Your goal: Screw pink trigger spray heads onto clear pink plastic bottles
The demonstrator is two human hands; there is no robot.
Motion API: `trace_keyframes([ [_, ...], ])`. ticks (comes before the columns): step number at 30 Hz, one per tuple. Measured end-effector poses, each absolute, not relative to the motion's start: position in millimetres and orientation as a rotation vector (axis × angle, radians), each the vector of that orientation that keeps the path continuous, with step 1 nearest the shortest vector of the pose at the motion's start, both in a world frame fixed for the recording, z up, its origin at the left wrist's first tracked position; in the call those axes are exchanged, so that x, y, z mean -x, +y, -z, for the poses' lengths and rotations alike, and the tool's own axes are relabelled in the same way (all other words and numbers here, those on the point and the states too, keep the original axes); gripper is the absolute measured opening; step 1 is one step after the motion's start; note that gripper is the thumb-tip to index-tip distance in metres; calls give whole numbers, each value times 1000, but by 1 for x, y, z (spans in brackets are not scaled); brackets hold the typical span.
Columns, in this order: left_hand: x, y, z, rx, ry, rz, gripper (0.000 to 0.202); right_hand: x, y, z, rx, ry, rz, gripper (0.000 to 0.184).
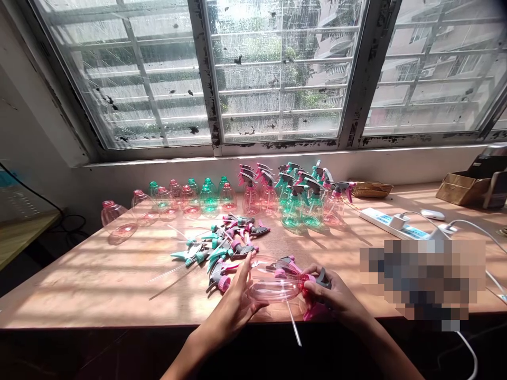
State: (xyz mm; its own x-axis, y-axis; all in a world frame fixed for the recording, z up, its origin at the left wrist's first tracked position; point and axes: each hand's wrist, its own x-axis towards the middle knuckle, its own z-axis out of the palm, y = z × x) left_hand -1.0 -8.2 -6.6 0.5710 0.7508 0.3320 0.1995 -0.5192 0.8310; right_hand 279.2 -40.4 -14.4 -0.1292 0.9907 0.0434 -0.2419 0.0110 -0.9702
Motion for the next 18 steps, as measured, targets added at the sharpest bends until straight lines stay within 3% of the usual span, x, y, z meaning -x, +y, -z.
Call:
trace_keyframes([
  [3,3,-7,11,-2034,755,-875,87,-279,-40,17,951,-1130,-1394,43],
  [8,4,-10,3,-2166,830,-837,104,-281,-38,24,980,-1155,-1377,44],
  [18,2,-10,5,-2178,801,-891,86,-283,-38,22,973,-1149,-1393,41],
])
